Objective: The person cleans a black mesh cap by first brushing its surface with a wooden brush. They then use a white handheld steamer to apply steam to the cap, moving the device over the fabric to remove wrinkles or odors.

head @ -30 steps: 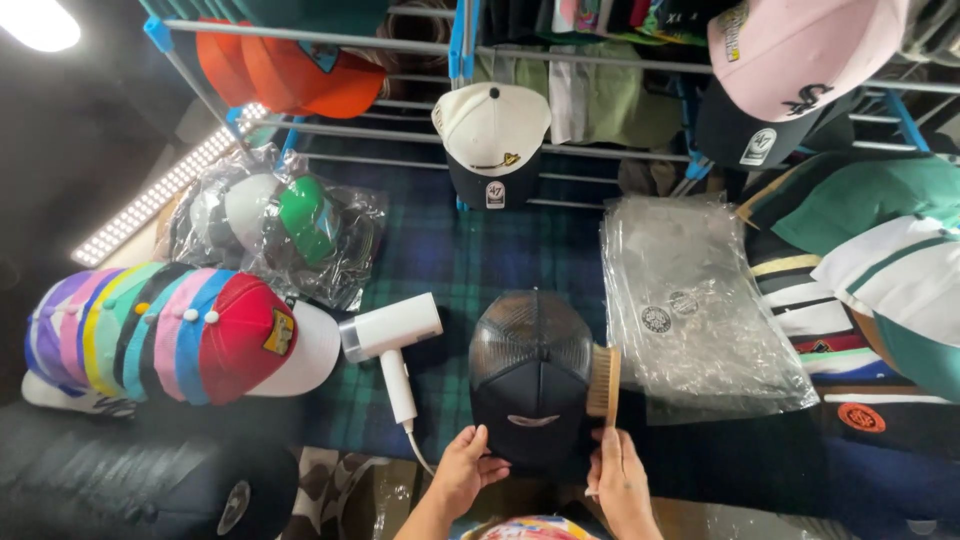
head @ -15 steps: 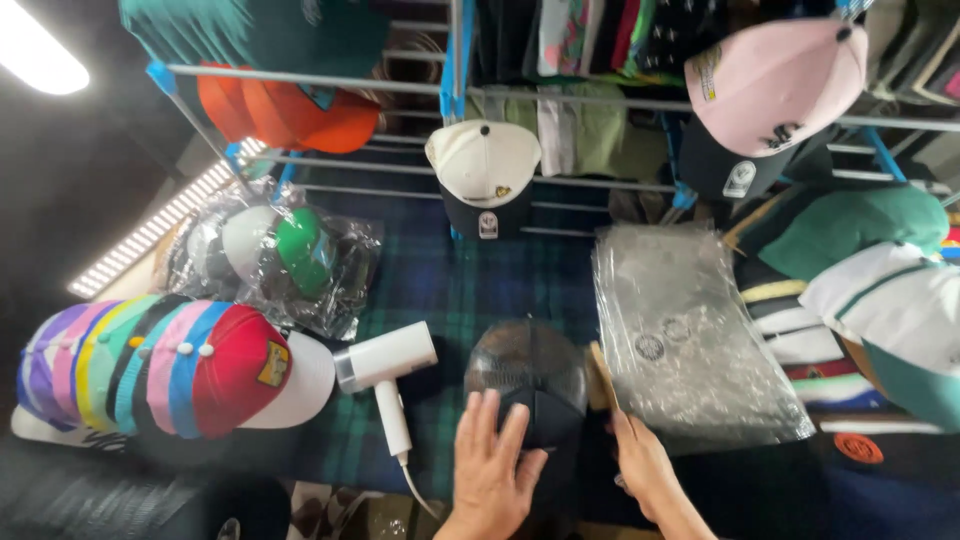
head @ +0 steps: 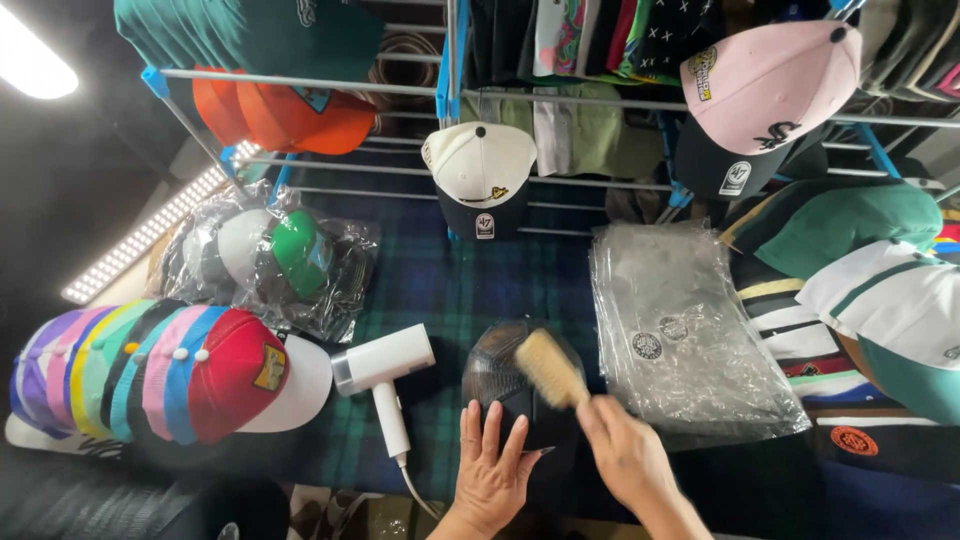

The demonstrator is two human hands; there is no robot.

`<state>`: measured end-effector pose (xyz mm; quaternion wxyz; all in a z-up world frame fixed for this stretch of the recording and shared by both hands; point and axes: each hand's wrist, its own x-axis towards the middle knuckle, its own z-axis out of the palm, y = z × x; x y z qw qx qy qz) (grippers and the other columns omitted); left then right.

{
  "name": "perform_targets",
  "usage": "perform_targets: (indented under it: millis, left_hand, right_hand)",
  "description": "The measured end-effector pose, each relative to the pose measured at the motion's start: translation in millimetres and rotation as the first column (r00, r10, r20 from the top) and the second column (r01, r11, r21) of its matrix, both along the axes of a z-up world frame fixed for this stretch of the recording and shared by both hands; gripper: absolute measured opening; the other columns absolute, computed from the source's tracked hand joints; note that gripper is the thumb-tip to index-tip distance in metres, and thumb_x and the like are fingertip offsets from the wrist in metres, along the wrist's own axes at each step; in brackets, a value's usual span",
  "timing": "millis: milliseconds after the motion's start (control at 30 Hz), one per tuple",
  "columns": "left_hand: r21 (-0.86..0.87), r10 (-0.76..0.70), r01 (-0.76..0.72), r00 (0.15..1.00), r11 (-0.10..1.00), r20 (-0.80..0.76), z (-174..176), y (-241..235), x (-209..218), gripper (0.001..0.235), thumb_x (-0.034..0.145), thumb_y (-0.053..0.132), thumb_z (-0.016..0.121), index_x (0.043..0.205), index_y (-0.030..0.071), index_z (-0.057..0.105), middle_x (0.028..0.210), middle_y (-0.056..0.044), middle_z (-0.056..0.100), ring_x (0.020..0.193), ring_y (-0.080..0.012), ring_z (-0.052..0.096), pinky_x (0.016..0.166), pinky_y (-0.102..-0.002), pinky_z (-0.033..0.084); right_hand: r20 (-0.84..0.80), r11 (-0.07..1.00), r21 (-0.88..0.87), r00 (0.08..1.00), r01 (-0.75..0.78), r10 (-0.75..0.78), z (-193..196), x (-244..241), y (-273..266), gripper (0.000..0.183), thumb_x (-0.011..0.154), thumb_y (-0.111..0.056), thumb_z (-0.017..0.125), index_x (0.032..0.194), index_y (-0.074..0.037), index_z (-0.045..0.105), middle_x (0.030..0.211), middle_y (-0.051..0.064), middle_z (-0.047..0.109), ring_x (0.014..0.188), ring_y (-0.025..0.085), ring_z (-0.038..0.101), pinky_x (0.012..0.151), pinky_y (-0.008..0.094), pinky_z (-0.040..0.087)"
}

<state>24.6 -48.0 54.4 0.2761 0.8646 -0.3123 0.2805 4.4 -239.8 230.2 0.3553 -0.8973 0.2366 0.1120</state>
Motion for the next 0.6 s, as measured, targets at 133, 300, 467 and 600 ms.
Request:
perform_targets:
  millis: [133,300,467,600]
  left_hand:
    - [-0.015,-0.037,0.036,0.999,0.999,-0.038,15,9,-3,0.064,0.103,0.034,0.067,0.158,0.018,0.039,0.169,-0.018,0.024,0.154,-0.0564,0.019,0.121,-0.072,0.026]
    - [-0.035,0.095,-0.099,0.991,0.994,-0.093,79,6,-12,0.049,0.103,0.044,0.054,0.145,0.02,0.059,0.153,-0.013,0.051,0.143,-0.037,0.044,0.11,-0.05,0.035]
    - [-0.383,-0.301,-0.034,0.558,0.923,-0.774,176,-20,-15,0.054,0.099,0.042,0.058,0.145,0.018,0.043,0.127,-0.007,0.068,0.103,-0.0231,0.068,0.09,-0.036,0.051]
    - [-0.433,-0.412,-0.417,0.144,0.799,-0.9,184,-40,17,0.063,0.098,0.018,0.062,0.157,0.029,0.042,0.09,0.002,0.064,0.08,-0.0087,0.061,0.08,-0.024,0.051]
  right_hand:
    - [-0.191,0.9,0.184,0.913,0.395,-0.361,-61,16,-24,0.066,0.101,-0.056,0.032,0.151,-0.018,0.052,0.152,0.013,0.055,0.14,0.035,0.05,0.113,0.048,0.04]
    - [-0.293,0.773,0.228,0.799,0.592,-0.526,-46,-18,-8,0.049,0.103,-0.041,0.042,0.13,-0.008,0.066,0.12,0.019,0.068,0.101,0.035,0.065,0.075,0.049,0.06]
    - [0.08,0.797,0.303,0.819,0.523,-0.568,-20,-40,42,0.039,0.089,-0.041,0.063,0.113,-0.013,0.077,0.098,0.003,0.075,0.087,0.016,0.07,0.081,0.032,0.055]
    - [0.668,0.955,-0.164,0.684,-0.248,0.292,-99,-34,24,0.065,0.086,-0.015,0.054,0.146,0.007,0.043,0.148,0.021,0.056,0.118,0.038,0.061,0.105,0.046,0.044]
